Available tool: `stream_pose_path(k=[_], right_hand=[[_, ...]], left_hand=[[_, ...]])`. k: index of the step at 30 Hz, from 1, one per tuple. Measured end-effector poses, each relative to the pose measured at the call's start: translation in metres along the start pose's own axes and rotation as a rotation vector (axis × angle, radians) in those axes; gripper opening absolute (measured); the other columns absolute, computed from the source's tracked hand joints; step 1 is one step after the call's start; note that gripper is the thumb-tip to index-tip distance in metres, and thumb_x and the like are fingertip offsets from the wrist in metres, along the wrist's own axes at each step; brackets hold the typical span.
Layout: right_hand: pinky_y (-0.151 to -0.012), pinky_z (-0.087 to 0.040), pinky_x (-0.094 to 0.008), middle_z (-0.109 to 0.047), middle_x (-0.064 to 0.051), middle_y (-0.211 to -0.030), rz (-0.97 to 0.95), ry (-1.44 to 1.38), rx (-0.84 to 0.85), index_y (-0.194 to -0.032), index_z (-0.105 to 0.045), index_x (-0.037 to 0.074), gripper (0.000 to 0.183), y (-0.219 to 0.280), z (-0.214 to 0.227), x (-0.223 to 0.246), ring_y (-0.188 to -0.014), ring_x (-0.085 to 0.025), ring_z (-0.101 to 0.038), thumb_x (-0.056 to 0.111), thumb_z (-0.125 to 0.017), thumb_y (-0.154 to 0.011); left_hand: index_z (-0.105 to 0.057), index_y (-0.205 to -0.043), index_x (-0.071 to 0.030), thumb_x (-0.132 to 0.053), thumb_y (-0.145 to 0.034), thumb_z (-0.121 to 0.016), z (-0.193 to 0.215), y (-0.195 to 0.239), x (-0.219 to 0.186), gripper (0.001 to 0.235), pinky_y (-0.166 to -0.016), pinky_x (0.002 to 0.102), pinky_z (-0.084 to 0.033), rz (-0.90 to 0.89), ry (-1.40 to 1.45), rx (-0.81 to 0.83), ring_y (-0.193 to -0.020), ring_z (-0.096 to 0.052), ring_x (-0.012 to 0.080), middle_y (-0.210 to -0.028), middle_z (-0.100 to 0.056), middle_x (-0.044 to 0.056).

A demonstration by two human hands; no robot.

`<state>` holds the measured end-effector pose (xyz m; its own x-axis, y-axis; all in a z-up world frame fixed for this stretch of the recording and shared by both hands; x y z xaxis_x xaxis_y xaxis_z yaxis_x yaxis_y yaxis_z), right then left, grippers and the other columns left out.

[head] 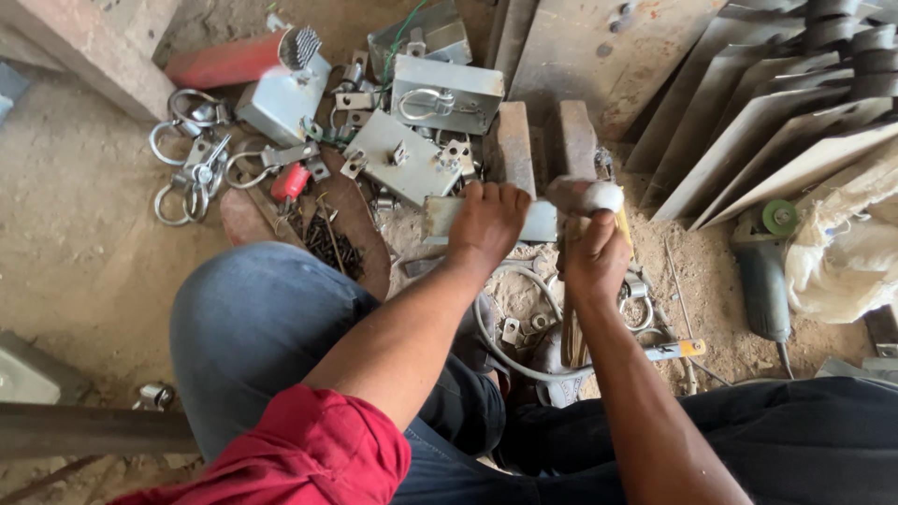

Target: The person uses a hammer to strike the edges and sides of a small metal box-like component while sitting on the ground, periodically turning the component over to work on different sides.

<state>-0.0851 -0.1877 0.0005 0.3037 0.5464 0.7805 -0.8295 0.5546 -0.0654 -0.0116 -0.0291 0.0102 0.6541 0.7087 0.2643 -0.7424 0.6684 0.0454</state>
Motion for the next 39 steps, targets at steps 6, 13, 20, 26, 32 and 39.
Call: stream_pose_path(k=[6,13,20,26,32,39], right_hand=[[-0.054,-0.048,-0.044,-0.063,-0.014,-0.07,0.307,0.172,-0.172,-0.095,-0.067,-0.002,0.072,-0.005,0.003,0.01,-0.06,-0.027,-0.061,0.058,-0.031,-0.115],[-0.051,-0.051,-0.05,-0.065,-0.019,-0.07,0.008,0.144,-0.059,-0.081,-0.065,-0.007,0.08,-0.019,-0.003,-0.019,-0.058,-0.032,-0.062,0.057,-0.029,-0.113],[-0.051,-0.047,-0.037,-0.07,-0.018,-0.07,-0.081,0.074,-0.047,-0.089,-0.074,0.0,0.067,-0.024,0.004,0.013,-0.055,-0.021,-0.062,0.058,-0.045,-0.105],[-0.054,-0.057,-0.031,-0.073,-0.015,-0.085,-0.132,-0.345,0.238,-0.114,-0.068,-0.004,0.063,-0.012,0.013,0.023,-0.065,-0.018,-0.067,0.043,-0.085,-0.076],[-0.057,-0.056,-0.03,-0.069,-0.017,-0.085,-0.216,-0.561,0.348,-0.119,-0.066,-0.009,0.075,0.006,0.013,0.023,-0.065,-0.018,-0.066,0.041,-0.091,-0.069],[-0.052,-0.055,-0.031,-0.065,-0.011,-0.079,-0.278,-0.757,0.406,-0.112,-0.062,-0.011,0.061,0.017,0.015,0.043,-0.059,-0.018,-0.063,0.027,-0.09,-0.073]], left_hand=[[-0.054,-0.13,-0.008,-0.024,-0.097,-0.059,0.005,0.0,0.0,0.037,-0.087,0.045,-0.046,0.032,0.037,-0.052,-0.098,-0.063,0.0262,-0.113,-0.063,0.012],[-0.055,-0.129,-0.009,-0.024,-0.092,-0.059,-0.007,-0.004,-0.004,0.04,-0.087,0.046,-0.046,0.06,0.012,-0.129,-0.1,-0.063,0.0263,-0.114,-0.065,0.011],[-0.053,-0.135,-0.007,-0.017,-0.094,-0.059,-0.006,-0.009,0.008,0.042,-0.088,0.043,-0.047,0.016,0.071,0.07,-0.092,-0.066,0.0232,-0.111,-0.065,0.012],[-0.074,-0.112,-0.017,-0.007,-0.095,-0.061,0.016,-0.011,0.061,0.024,-0.089,0.049,-0.057,0.038,0.481,0.19,-0.109,-0.071,0.0303,-0.115,-0.073,0.01],[-0.073,-0.122,-0.026,0.002,-0.082,-0.06,0.064,0.002,0.071,0.051,-0.095,0.045,-0.055,-0.057,0.74,0.349,-0.113,-0.068,0.0327,-0.119,-0.073,0.012],[-0.072,-0.127,-0.028,0.004,-0.081,-0.056,0.077,0.001,0.07,0.059,-0.095,0.044,-0.054,-0.037,0.809,0.268,-0.113,-0.068,0.0319,-0.121,-0.072,0.013]])
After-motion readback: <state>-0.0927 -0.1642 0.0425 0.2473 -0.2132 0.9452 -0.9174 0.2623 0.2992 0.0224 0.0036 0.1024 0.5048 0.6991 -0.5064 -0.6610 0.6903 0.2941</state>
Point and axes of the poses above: each hand's wrist, its own y-axis away from the middle knuckle, its own z-axis out of the back of the hand, x = y × z, the point moved 5 cm from there along -y, towards the middle knuckle
